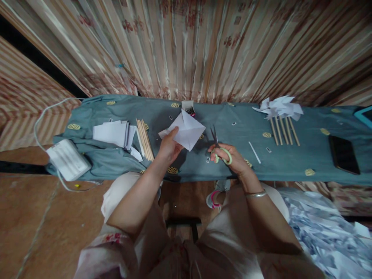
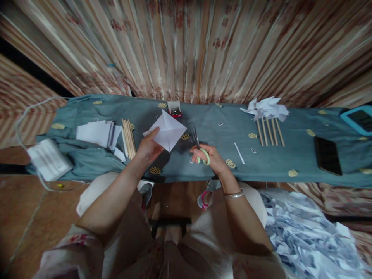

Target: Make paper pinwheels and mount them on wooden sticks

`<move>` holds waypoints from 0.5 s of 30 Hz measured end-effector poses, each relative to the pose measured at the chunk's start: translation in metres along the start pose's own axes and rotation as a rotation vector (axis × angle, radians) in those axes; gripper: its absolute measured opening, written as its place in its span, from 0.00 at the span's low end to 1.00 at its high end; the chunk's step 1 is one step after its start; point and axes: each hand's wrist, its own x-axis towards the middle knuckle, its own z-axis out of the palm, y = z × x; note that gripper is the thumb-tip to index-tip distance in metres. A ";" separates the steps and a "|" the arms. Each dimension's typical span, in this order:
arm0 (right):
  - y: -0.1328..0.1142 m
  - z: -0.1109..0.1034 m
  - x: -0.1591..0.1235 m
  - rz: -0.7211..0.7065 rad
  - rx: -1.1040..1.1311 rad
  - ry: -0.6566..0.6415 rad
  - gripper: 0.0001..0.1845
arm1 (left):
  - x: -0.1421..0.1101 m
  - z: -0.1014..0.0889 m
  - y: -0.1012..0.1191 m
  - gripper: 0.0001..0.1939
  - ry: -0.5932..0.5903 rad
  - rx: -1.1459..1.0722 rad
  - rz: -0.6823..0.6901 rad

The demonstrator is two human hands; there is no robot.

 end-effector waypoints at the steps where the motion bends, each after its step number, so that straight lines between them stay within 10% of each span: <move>1: 0.000 -0.001 0.002 -0.026 0.035 0.065 0.30 | -0.001 0.001 -0.002 0.06 -0.012 0.020 -0.009; 6: 0.000 -0.003 0.013 -0.082 0.157 0.233 0.30 | -0.006 0.004 -0.015 0.05 -0.068 0.133 -0.055; 15: 0.010 0.002 0.023 -0.038 0.091 0.160 0.24 | -0.006 -0.002 -0.033 0.05 -0.138 0.279 -0.134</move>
